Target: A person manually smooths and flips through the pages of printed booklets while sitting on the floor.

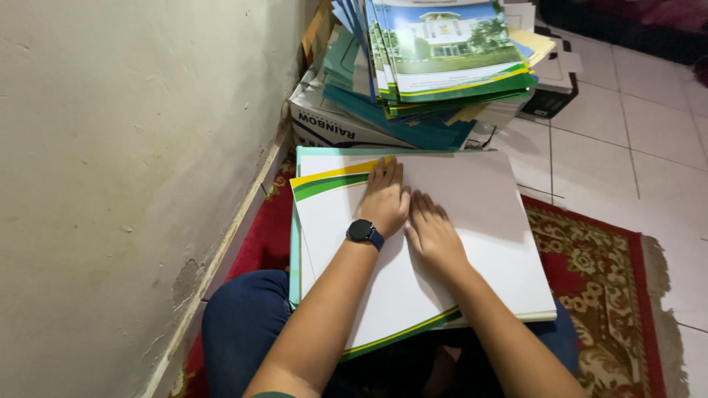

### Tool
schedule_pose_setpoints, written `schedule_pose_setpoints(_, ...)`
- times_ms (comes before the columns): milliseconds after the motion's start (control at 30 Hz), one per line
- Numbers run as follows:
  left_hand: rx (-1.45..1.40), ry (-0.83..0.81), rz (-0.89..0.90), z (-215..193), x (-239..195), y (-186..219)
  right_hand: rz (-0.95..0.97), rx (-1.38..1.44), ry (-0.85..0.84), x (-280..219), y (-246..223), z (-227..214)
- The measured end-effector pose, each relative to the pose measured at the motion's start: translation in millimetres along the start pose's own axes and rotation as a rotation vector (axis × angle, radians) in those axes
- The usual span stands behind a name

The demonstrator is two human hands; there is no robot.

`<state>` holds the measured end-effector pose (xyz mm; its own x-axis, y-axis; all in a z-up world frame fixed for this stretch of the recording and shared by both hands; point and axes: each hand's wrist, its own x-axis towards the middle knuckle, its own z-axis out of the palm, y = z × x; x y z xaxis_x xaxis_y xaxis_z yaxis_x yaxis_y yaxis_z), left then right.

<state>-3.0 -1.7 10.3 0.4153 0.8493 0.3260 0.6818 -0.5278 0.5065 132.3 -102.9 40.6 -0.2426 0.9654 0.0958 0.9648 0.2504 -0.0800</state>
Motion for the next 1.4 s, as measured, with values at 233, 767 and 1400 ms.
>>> schedule_pose_setpoints(233,0.259,-0.19,-0.021,4,3,13,0.077,0.013,-0.118,-85,-1,0)
schedule_pose_setpoints(767,0.296,-0.251,-0.112,-2,17,18,0.011,0.039,-0.248,-55,15,-2)
schedule_pose_setpoints(1400,0.192,-0.228,-0.115,-14,16,18,-0.034,0.044,-0.106,-47,12,5)
